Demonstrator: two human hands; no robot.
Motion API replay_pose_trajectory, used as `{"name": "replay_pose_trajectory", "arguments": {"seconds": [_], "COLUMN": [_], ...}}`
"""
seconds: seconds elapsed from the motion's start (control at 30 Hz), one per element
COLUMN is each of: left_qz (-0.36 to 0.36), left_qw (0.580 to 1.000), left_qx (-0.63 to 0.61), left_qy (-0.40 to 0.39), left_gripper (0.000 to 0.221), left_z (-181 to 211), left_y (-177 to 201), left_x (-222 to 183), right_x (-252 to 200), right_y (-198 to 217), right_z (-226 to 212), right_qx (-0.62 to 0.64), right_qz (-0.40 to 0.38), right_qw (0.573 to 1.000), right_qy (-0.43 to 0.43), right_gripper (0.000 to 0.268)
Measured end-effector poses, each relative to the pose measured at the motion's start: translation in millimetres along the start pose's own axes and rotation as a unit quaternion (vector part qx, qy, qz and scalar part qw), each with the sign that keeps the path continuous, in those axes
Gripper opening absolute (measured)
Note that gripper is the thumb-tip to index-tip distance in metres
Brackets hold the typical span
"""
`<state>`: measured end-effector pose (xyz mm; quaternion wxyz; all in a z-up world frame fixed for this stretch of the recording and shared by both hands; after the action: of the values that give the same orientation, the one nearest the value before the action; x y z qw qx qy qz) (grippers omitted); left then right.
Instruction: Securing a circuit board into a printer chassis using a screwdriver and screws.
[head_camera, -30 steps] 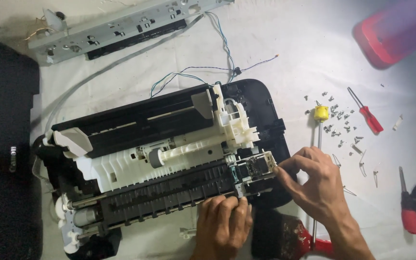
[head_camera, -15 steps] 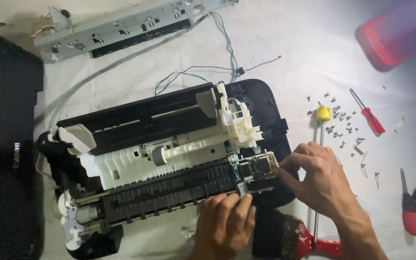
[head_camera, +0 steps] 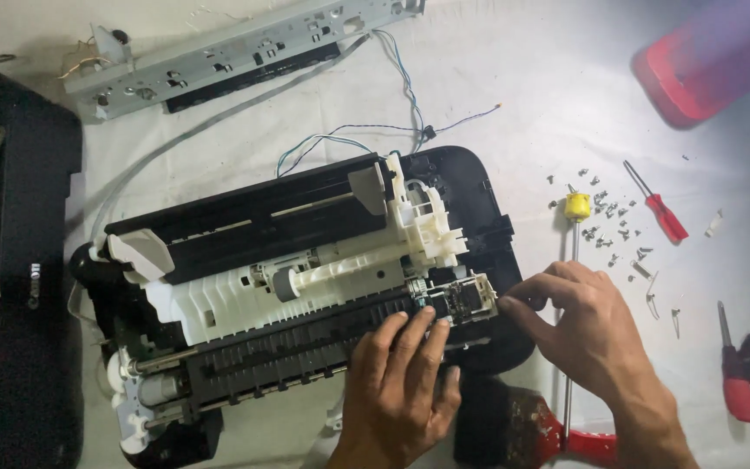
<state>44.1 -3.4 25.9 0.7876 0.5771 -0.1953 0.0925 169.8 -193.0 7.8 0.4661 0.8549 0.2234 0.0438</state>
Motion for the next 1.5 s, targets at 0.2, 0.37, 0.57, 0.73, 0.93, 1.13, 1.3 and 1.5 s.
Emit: {"name": "replay_pose_trajectory", "arguments": {"seconds": [0.2,0.37,0.57,0.73,0.93,1.13,1.3,1.5], "left_qz": [-0.003,0.005,0.015,0.012,0.011,0.019,0.02,0.064], "left_qw": [1.0,1.0,1.0,0.999,0.999,0.999,0.999,0.996], "left_qx": [0.014,0.028,0.022,0.04,0.031,0.027,0.047,0.062], "left_qy": [-0.005,-0.004,0.004,-0.007,-0.007,0.002,0.008,-0.005], "left_gripper": [0.038,0.036,0.039,0.035,0.035,0.038,0.031,0.025], "left_z": [-2,1,-4,-5,-6,-3,1,6], "left_y": [0,-3,-2,-5,-3,-5,-7,3], "left_x": [4,2,-7,-8,-9,-13,-22,-24], "right_x": [-20,-24,-41,-52,-53,-51,-49,-45], "right_y": [25,5,17,1,-14,-12,-15,-11], "right_z": [-29,-30,-17,-16,-7,-10,2,-2], "right_qx": [0.074,0.028,0.014,0.01,-0.033,-0.033,-0.042,-0.126], "right_qz": [0.125,0.124,0.186,0.173,0.137,0.119,0.063,0.106], "right_qw": [0.984,0.979,0.968,0.969,0.973,0.975,0.981,0.97], "right_qy": [0.103,0.162,0.167,0.177,0.184,0.182,0.178,0.179], "right_gripper": [0.028,0.041,0.028,0.03,0.04,0.038,0.054,0.032]}}
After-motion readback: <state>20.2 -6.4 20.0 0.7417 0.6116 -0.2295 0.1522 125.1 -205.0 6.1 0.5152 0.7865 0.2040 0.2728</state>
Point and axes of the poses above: each hand's wrist, its own x-axis towards the middle knuckle, its own y-axis out of the back of the hand, z = x × y, the point moved 4 cm from there along x, towards the middle knuckle, and after that the axes turned 9 degrees about x, right-handed, at the moved point
